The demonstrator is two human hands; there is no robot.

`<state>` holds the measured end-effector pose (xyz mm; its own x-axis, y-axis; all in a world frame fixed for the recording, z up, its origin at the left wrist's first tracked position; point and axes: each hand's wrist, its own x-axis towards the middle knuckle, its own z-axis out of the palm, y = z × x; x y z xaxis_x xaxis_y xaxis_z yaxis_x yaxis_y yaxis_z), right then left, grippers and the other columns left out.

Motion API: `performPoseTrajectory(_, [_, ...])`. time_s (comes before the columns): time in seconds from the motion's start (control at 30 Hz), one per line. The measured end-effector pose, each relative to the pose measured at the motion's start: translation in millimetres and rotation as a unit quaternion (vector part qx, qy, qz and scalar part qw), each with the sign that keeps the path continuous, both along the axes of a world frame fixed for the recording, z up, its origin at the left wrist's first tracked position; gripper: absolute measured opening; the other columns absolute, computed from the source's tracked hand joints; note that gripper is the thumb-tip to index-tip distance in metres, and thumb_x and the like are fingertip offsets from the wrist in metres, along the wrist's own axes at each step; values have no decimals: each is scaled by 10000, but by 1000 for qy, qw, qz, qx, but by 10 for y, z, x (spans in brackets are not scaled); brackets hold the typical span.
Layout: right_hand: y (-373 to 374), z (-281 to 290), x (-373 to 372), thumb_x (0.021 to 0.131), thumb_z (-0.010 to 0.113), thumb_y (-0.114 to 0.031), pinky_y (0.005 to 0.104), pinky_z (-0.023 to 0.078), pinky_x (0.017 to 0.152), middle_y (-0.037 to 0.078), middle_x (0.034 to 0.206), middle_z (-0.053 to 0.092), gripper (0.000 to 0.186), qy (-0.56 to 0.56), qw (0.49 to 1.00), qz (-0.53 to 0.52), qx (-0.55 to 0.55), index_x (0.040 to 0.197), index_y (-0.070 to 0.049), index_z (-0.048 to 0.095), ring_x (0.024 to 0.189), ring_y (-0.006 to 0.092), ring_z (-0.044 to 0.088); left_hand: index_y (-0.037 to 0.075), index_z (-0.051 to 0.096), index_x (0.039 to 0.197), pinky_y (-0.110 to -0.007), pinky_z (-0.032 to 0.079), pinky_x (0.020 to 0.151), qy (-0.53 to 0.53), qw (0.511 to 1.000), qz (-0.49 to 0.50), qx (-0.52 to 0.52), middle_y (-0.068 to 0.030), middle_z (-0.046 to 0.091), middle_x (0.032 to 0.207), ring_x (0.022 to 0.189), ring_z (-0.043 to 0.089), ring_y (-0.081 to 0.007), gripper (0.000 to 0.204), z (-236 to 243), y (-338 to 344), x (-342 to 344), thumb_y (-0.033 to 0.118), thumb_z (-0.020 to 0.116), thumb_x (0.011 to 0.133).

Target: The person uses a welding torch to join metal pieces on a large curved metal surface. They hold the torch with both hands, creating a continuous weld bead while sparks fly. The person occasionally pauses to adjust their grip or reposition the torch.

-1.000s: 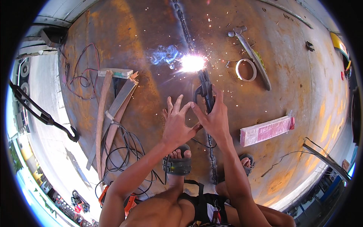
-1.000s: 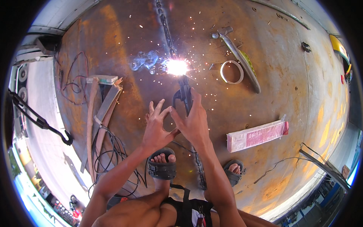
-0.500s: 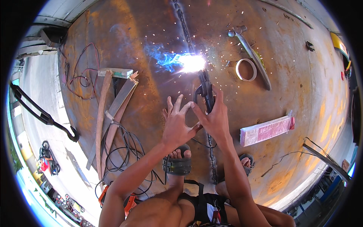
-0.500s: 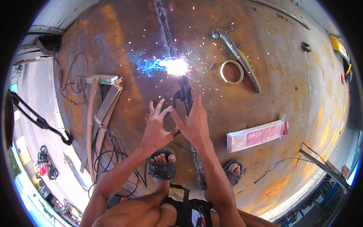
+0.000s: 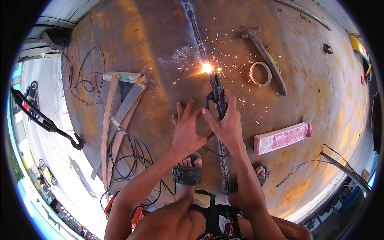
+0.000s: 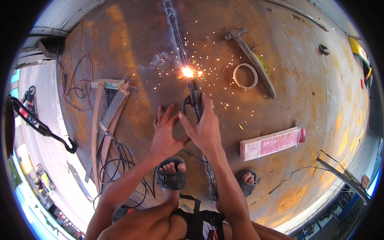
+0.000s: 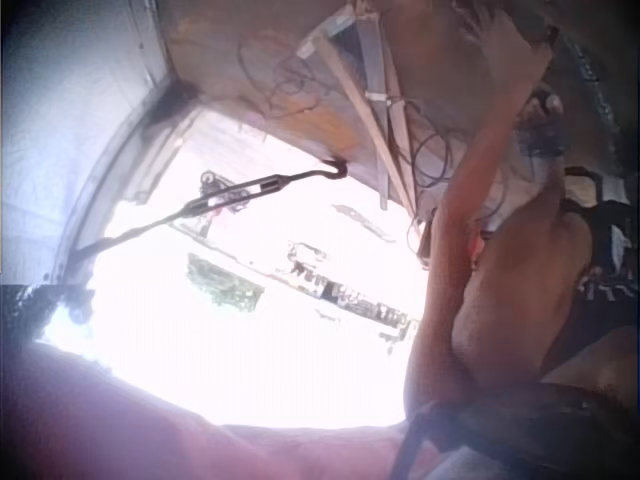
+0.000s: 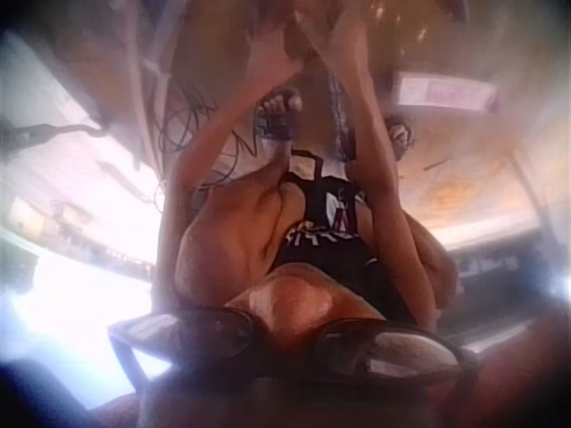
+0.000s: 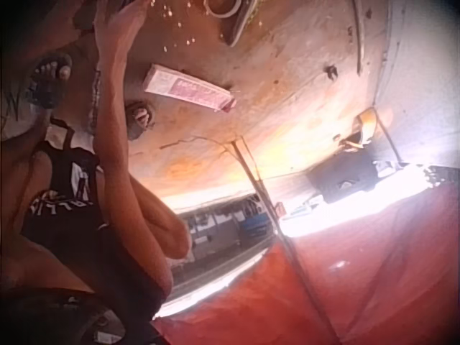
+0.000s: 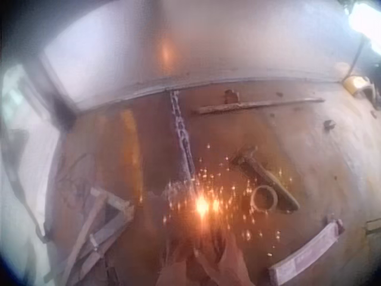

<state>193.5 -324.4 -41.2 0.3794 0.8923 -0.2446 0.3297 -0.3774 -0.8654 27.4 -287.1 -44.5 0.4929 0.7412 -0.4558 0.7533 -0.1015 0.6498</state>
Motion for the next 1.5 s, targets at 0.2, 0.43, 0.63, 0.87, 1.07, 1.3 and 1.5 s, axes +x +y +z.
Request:
performPoseTrajectory(0.2, [26,53,-5,962,861,-267,538,594,967,305,1261,751,837,10,1000,-1,-7,1566,55,379,1136,499,762,109,609,1559,-884,205,1227,-15,1000,-5,1,-286,348,1763,1662,125,-621,854,10,15,-34,387,937,821])
performPoseTrajectory(0.43, [31,83,3,963,863,-238,522,598,977,288,1262,756,816,22,1000,3,-21,1558,45,383,1155,470,766,92,607,1567,-886,208,1224,-6,1000,-7,-4,-291,349,1763,1662,119,-626,856,55,28,-16,380,929,828])
performPoseTrajectory(0.63, [31,38,-11,962,891,-366,434,562,752,160,1035,761,812,-13,999,-13,26,1545,-24,439,775,266,692,93,609,1567,-883,207,1226,-13,1000,-2,-5,-293,353,1763,1661,118,-630,853,64,31,4,381,925,829])
performPoseTrajectory(0.87, [17,83,9,958,866,-246,522,596,966,295,1266,751,824,16,1000,2,-20,1556,60,388,1148,480,765,89,619,1553,-879,213,1227,-10,1000,-7,-2,-289,346,1766,1663,129,-618,836,57,30,-5,363,922,824])
performPoseTrajectory(1.07, [-1,31,9,955,871,-255,520,593,983,303,1270,748,843,17,1000,1,-3,1559,70,382,1166,483,759,87,617,1556,-879,210,1229,-9,1000,-6,-6,-288,340,1769,1663,124,-619,845,58,26,-12,364,930,821])
performPoseTrajectory(1.3, [-1,43,3,958,867,-264,519,595,988,300,1263,751,844,17,1000,1,-27,1560,71,381,1160,471,765,108,602,1568,-878,193,1237,-4,1000,-4,-3,-262,311,1784,1669,105,-610,872,-14,-1,-23,381,943,814])
performPoseTrajectory(1.5, [0,9,-8,974,875,-316,449,595,853,222,1123,770,795,5,1000,-4,19,1542,13,426,942,331,766,112,610,1560,-874,193,1235,-19,1000,-2,5,-270,337,1773,1667,114,-613,863,-18,-7,-34,384,943,811])
